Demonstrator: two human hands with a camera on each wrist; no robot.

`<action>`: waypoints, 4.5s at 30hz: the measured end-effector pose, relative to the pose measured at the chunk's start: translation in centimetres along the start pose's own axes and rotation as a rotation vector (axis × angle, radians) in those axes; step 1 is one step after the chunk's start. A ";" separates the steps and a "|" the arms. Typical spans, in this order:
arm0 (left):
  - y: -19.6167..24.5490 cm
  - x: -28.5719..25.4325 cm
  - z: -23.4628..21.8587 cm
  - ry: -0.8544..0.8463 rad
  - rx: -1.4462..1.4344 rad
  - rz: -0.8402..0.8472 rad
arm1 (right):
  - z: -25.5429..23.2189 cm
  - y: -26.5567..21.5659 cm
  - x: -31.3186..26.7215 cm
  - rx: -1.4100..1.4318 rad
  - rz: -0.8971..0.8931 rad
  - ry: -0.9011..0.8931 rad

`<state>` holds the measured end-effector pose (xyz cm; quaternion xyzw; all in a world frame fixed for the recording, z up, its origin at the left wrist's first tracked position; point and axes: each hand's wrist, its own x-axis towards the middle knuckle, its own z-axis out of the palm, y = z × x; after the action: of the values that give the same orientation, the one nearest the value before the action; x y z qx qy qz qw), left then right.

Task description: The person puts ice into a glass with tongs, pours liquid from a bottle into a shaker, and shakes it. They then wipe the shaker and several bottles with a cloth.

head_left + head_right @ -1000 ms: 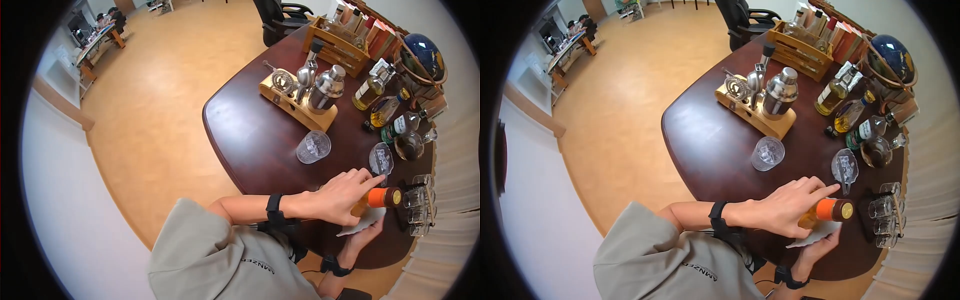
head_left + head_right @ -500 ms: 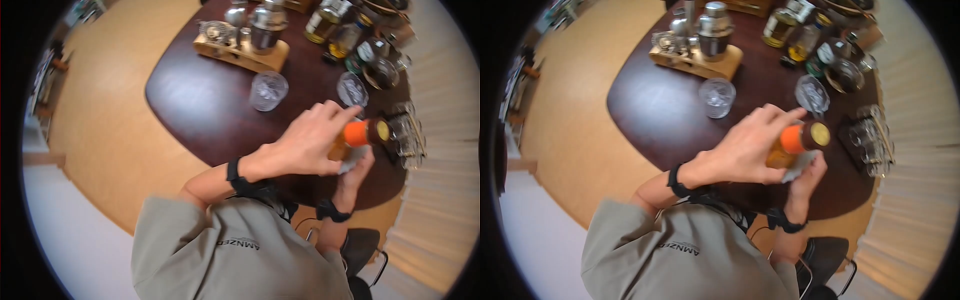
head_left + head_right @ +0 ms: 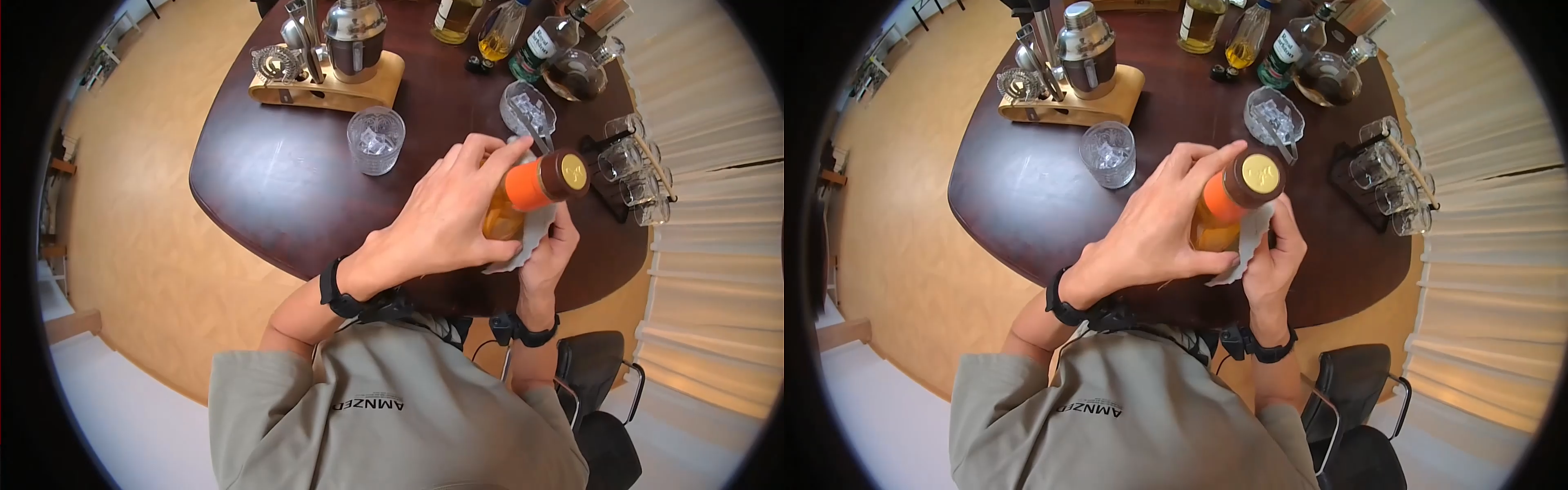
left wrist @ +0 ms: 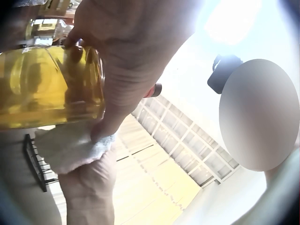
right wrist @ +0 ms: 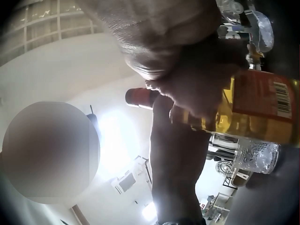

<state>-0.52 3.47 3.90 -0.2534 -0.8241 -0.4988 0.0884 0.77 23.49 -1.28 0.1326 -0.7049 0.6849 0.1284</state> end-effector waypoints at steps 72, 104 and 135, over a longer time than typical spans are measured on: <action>-3.7 -0.8 0.9 0.059 -0.225 0.072 | 3.2 -3.6 -3.0 -0.989 -0.605 -0.070; -2.3 -1.6 0.1 0.006 -0.123 0.034 | 0.5 -2.4 -1.3 -0.747 -0.386 0.007; 0.2 3.2 2.5 0.309 -0.250 0.009 | 3.5 -0.2 -6.4 -0.178 0.032 0.015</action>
<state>-2.91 6.78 4.19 -0.1865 -0.7312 -0.6300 0.1836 6.81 20.07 -3.53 0.1045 -0.7640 0.6224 0.1340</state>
